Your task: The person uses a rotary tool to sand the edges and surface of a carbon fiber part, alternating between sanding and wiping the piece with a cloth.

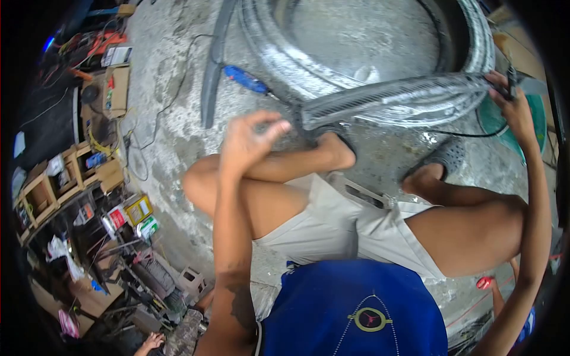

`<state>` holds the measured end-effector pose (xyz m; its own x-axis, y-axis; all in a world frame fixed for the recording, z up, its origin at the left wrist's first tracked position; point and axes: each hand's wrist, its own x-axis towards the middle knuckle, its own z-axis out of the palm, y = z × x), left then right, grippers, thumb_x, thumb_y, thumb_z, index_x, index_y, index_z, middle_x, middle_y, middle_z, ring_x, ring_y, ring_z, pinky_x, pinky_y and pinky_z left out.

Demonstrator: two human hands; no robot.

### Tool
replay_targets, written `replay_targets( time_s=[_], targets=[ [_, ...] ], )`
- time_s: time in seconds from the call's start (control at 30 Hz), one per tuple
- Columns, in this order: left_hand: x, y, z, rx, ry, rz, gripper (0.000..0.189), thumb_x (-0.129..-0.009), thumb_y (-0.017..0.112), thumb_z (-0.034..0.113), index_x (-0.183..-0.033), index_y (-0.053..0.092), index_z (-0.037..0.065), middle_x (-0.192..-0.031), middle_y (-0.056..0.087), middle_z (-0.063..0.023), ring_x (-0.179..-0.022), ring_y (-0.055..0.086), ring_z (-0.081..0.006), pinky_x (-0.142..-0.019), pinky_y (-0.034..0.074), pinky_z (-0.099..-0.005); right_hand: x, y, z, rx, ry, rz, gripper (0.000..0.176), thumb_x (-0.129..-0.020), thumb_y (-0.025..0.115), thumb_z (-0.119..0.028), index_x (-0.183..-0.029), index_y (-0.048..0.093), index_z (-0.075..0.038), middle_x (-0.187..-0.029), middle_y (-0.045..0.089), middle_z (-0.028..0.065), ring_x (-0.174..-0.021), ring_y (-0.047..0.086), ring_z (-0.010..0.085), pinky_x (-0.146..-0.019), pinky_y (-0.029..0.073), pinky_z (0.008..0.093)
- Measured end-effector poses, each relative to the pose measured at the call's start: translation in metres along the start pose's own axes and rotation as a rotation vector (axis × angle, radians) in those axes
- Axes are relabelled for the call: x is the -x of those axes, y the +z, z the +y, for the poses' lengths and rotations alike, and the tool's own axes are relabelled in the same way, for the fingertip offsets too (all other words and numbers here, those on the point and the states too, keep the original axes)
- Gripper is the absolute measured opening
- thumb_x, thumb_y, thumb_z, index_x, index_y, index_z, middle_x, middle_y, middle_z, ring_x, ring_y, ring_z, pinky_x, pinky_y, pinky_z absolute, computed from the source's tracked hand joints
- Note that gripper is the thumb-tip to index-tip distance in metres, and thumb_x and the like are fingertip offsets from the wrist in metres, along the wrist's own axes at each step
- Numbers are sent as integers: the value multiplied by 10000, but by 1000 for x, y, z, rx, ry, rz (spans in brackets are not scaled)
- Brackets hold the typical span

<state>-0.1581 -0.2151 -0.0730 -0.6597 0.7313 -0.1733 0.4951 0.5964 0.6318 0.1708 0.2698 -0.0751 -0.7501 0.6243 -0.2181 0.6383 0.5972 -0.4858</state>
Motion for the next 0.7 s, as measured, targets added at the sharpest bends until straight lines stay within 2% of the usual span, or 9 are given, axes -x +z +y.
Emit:
replay_targets(
  time_s=[0.1,0.2,0.3,0.37,0.4,0.47,0.53,0.6,0.7],
  targets=[
    [-55,-28,-72,-102,-99,9,393,-881,809,277,-1105,744,-40,-1032,774,-188,-970,758,-259,-864,574,-354,2,-2,-3,-118,3,-19,357,-972,665,-90,-1328,681,-91,-1469,606,80,-1265,607,210,-979,499,315],
    [-109,-26,-162,-179,-149,-34,444,-848,834,291,-1116,739,-49,-1036,770,-205,-964,762,-262,-858,579,-361,6,-2,-10,-218,75,-54,354,-964,663,-51,-1318,680,-65,-1492,586,100,-1367,543,240,-1107,432,347],
    [-141,-1,-221,-387,-220,-195,402,-825,845,281,-1071,754,-24,-956,777,-174,-870,757,-233,-745,582,-362,10,4,5,-87,-12,-24,354,-960,661,-42,-1313,681,-63,-1494,584,96,-1370,537,235,-1106,432,350],
    [-153,21,-237,57,-686,-94,369,-838,824,273,-1085,740,12,-899,750,-114,-769,718,-216,-623,543,-364,19,9,-5,-84,-1,22,361,-942,670,-22,-1301,682,-53,-1489,587,99,-1336,563,228,-1088,450,349],
    [-156,33,-243,57,-668,-112,369,-838,824,273,-1085,740,12,-899,750,-114,-769,718,-216,-623,543,-364,23,12,-5,-178,40,17,364,-933,675,-15,-1295,681,-48,-1485,590,97,-1326,571,226,-1078,460,347],
    [-156,59,-257,470,-957,284,294,-909,742,257,-1096,712,33,-881,701,-81,-697,663,-210,-544,477,-355,30,16,-9,-210,118,7,353,-930,679,-7,-1282,682,-39,-1474,599,89,-1288,601,232,-1057,483,344],
    [-163,72,-286,649,-990,348,286,-967,674,271,-1145,691,48,-922,704,-101,-671,652,-235,-544,472,-356,30,36,10,-132,12,119,378,-940,689,-40,-1318,674,-54,-1458,619,86,-1256,630,237,-1053,484,353],
    [-178,79,-320,884,-1011,407,351,-1018,613,341,-1265,645,93,-1088,701,-162,-834,694,-265,-582,481,-333,35,50,6,-30,-20,213,401,-940,703,-73,-1340,667,-66,-1424,643,103,-1254,641,267,-1048,482,363],
    [-198,84,-341,883,-1085,514,363,-1015,655,349,-1227,628,56,-1099,674,-136,-941,670,-264,-809,554,-392,36,63,-9,24,60,263,443,-946,707,-112,-1382,636,-87,-1383,660,133,-1255,637,327,-1050,475,382]
  ],
)
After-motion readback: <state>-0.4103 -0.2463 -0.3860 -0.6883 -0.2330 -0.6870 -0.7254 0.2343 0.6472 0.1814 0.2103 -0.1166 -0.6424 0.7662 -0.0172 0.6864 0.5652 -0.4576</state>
